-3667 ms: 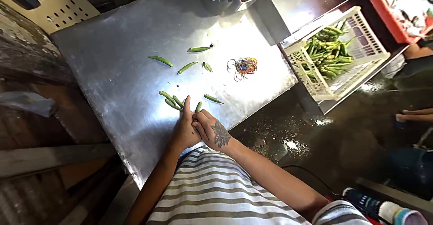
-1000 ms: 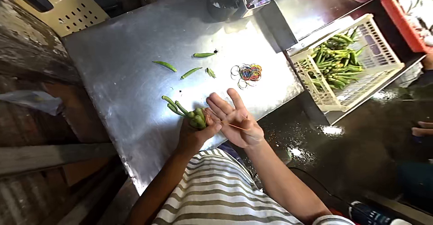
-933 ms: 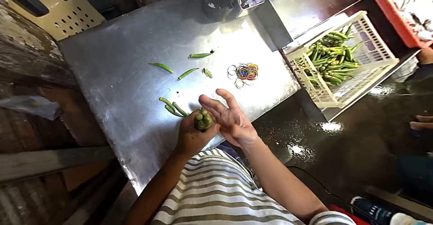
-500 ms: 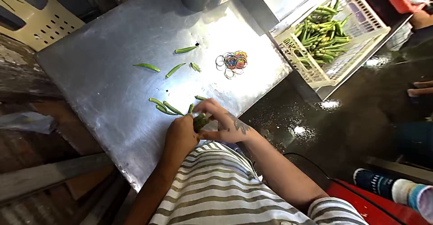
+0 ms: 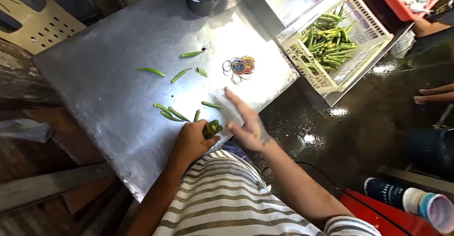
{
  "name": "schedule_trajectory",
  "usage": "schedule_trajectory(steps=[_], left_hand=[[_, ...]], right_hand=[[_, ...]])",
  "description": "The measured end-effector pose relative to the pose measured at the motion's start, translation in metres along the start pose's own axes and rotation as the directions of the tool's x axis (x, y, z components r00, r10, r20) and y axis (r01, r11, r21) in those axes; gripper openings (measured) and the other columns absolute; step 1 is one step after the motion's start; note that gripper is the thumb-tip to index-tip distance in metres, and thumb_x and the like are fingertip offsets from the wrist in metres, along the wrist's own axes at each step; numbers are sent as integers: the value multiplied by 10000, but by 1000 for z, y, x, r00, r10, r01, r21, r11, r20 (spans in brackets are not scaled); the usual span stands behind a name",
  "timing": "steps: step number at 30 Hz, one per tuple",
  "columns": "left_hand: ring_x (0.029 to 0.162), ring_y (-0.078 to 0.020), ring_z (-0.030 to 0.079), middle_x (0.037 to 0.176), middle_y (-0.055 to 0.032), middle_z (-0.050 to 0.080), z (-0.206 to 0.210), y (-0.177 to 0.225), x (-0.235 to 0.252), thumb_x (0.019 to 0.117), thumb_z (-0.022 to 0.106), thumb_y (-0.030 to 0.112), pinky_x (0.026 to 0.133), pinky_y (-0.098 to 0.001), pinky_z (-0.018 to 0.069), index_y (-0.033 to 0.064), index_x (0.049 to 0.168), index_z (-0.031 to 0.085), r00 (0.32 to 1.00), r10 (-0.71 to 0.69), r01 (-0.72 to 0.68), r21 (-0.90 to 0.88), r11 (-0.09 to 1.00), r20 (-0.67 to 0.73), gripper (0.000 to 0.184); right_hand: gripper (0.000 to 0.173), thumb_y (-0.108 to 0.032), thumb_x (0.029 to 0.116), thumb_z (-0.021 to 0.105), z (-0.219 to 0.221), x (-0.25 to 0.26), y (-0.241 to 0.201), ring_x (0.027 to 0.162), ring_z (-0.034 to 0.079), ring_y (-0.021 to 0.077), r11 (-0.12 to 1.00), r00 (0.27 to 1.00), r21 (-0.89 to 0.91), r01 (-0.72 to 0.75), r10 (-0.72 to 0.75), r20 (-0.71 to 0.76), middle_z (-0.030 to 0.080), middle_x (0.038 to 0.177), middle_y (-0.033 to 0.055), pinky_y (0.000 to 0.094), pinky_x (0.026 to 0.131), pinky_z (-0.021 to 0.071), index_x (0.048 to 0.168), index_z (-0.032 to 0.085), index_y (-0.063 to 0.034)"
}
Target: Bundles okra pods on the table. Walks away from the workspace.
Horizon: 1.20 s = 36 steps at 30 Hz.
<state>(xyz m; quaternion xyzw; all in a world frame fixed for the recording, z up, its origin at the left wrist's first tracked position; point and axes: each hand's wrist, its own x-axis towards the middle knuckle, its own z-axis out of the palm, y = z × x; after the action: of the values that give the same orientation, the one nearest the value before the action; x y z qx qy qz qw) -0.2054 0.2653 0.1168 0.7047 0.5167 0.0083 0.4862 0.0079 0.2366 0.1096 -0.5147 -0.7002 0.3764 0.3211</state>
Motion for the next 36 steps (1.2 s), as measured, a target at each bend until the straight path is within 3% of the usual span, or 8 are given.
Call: schedule_trajectory(steps=[5,9,15,19,21,23,28,36], left_hand=[[842,-195,679,891,-67,701,2,9,9,871,767,416,792,-425,558,88,1036,719,995,-37,36,21,999,88,370],[844,-169,683,901,-39,706,12,10,6,769,844,524,793,-403,568,93,1080,694,1000,-22,21,-55,998,-17,552],[1006,-206,703,1345,-128,618,13,-11,9,738,834,599,798,-403,621,42,1466,467,978,80,-135,-286,949,-195,988],[949,-199,718,1300,-128,650,-4,-38,5,869,753,486,789,-404,619,65,1428,503,980,54,-107,-277,955,-192,743],[921,-189,716,1256,-121,667,-6,-51,1,884,741,459,776,-391,615,57,1399,527,977,40,-97,-271,958,-209,687],[904,-161,717,1233,-94,680,-5,-60,0,890,741,437,768,-364,615,70,1378,543,976,26,-87,-276,957,-216,642],[909,-150,716,1239,-82,677,2,-65,0,895,743,416,772,-348,611,83,1348,569,981,-5,-57,-313,948,-195,588],[1013,-238,690,1169,-139,686,-8,-89,-9,1017,606,309,896,-440,582,44,1276,652,955,-12,-21,-105,994,-296,373]], right_hand=[[665,-505,1059,457,20,-8,5,1351,570,207,995,990,96,28,-41,134,591,1455,165,403,1151,469,1452,543,24],[291,-264,1041,601,14,-5,4,940,665,121,990,996,139,-5,-7,87,687,1122,102,279,810,586,1186,705,-33],[268,-204,1058,529,-85,5,38,650,618,121,877,901,272,-395,428,-72,691,912,66,326,633,569,1237,639,-36],[215,-248,1093,483,-175,-2,85,609,595,94,781,528,592,-198,594,-606,636,860,13,310,614,585,1183,553,-66],[389,-350,1111,440,-214,-3,92,786,696,221,693,279,720,31,686,-672,613,1065,119,403,722,635,1372,396,-65],[544,-437,1100,432,-226,-5,95,917,726,295,678,180,733,56,715,-676,620,1208,189,436,773,637,1480,334,-60],[409,-306,1083,478,-123,-4,98,742,690,182,699,493,606,-379,707,-507,699,1107,113,371,684,596,1431,419,-99],[207,-215,1012,642,12,28,78,700,664,148,885,890,175,-431,449,-80,705,839,72,370,685,585,1126,677,-45]])
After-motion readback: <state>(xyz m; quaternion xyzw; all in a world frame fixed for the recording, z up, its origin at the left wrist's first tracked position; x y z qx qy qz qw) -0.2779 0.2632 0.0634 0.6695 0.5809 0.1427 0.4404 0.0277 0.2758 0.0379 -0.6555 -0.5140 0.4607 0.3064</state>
